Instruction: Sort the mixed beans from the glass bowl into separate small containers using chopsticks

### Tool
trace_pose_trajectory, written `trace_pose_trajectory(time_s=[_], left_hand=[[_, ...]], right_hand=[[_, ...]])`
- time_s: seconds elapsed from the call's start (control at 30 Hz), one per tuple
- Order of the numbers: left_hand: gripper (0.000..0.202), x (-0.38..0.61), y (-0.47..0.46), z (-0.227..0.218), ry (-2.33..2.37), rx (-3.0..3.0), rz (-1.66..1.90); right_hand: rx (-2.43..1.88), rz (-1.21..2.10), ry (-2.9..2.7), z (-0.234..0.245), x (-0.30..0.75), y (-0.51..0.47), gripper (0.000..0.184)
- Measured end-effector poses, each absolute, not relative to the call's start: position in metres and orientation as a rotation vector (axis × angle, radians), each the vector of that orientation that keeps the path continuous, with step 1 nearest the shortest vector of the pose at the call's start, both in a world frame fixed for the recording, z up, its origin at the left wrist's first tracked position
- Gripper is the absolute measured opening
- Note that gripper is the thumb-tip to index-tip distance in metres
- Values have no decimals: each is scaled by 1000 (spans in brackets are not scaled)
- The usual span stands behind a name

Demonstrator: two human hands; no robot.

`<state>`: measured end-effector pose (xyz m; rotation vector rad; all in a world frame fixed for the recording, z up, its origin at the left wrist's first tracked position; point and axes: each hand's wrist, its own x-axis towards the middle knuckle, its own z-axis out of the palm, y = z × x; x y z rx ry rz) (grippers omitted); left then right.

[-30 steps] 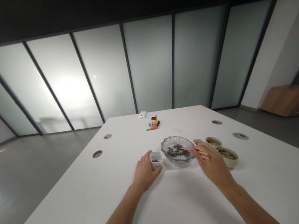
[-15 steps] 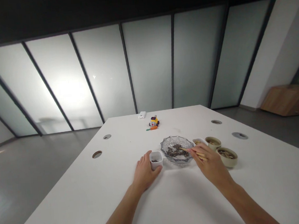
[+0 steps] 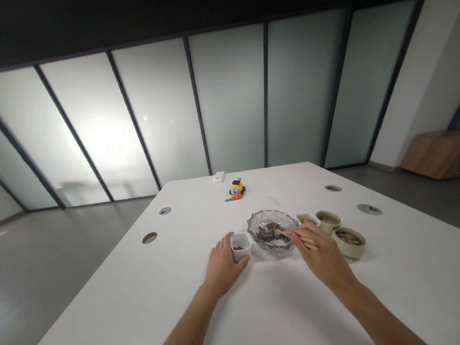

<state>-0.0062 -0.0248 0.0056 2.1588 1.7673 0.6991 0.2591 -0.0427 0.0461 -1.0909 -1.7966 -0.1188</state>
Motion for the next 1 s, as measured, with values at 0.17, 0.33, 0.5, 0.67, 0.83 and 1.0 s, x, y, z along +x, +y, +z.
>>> trace_pose_trajectory(time_s=[0.17,0.33,0.5,0.67,0.83,1.0], left_hand=[[69,-7,-24,4,1752,2168,726],[69,-7,-24,4,1740,2178,740],[70,-7,-24,4,1744,2177,735],[71,-8,-23,2,1746,2189,724],[70,-8,-23,2,1741,2189,728],[70,-8,-23,2,1745,2187,723]], right_hand=[[-1086,-92,-1784,42,260,-42,29],[-1076,-43,-1818,39,257,-42,24],[-1093,-43,-1837,36,255,-41,26],[-1080,-37,-1822,33,256,-39,25],[-1077,-48,-1807,32,256,-38,25],[-1048,-76,-1808,36,255,-39,25]])
